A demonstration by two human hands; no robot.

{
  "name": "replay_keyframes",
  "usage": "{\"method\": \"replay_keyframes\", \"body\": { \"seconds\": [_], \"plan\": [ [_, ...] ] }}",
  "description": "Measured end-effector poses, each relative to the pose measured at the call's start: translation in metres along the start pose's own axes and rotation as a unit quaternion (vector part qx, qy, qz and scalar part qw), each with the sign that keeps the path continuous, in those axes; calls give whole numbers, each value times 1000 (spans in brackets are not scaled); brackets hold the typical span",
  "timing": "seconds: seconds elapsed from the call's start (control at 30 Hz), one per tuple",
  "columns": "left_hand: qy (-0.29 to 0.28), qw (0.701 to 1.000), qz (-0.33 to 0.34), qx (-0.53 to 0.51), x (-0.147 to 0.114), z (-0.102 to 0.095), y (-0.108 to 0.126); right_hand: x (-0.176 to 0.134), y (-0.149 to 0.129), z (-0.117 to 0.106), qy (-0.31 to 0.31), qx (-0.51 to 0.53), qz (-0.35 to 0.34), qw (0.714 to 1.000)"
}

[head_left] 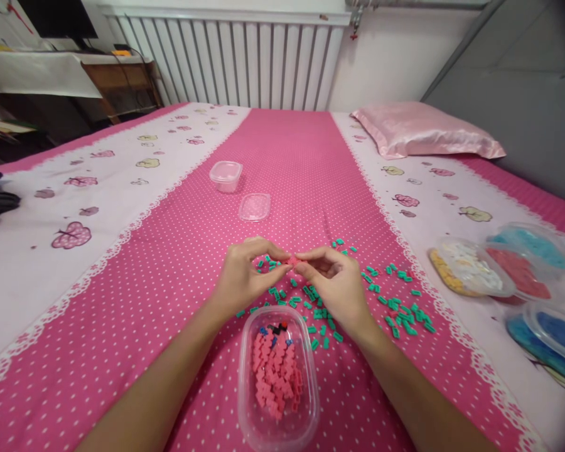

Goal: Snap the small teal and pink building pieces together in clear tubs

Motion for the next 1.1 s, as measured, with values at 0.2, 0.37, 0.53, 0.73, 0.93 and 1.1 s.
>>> {"method": "replay_keyframes", "body": {
  "seconds": [0.2, 0.37, 0.53, 0.73, 0.93, 1.1],
  "plan": [
    [-5, 1000, -8, -18, 2, 0, -3, 0, 3, -1, 10, 18, 11, 1000],
    [-10, 998, -38, -50, 3, 1, -4, 1, 2, 0, 19, 21, 15, 999],
    [-9, 995, -59, -78, 3, 3, -3, 0, 1, 1, 17, 21, 19, 999],
    [1, 993, -85, -78, 3, 3, -5, 1, 4, -1, 23, 34, 28, 999],
    [-1, 993, -95, -63, 6, 0, -9, 4, 7, -1, 0, 51, 35, 998],
    [-15, 995, -83, -56, 6, 1, -10, 3, 10, -2, -10, 40, 30, 999]
  ]
}}
Point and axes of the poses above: each hand's wrist, its own x-axis towards the middle knuckle, its own z-axis out of the palm, y = z × x, the point moved 4 cm from there along x, towards the middle knuckle, and after that the axes turned 10 degrees about -z, right-handed, at the moved point
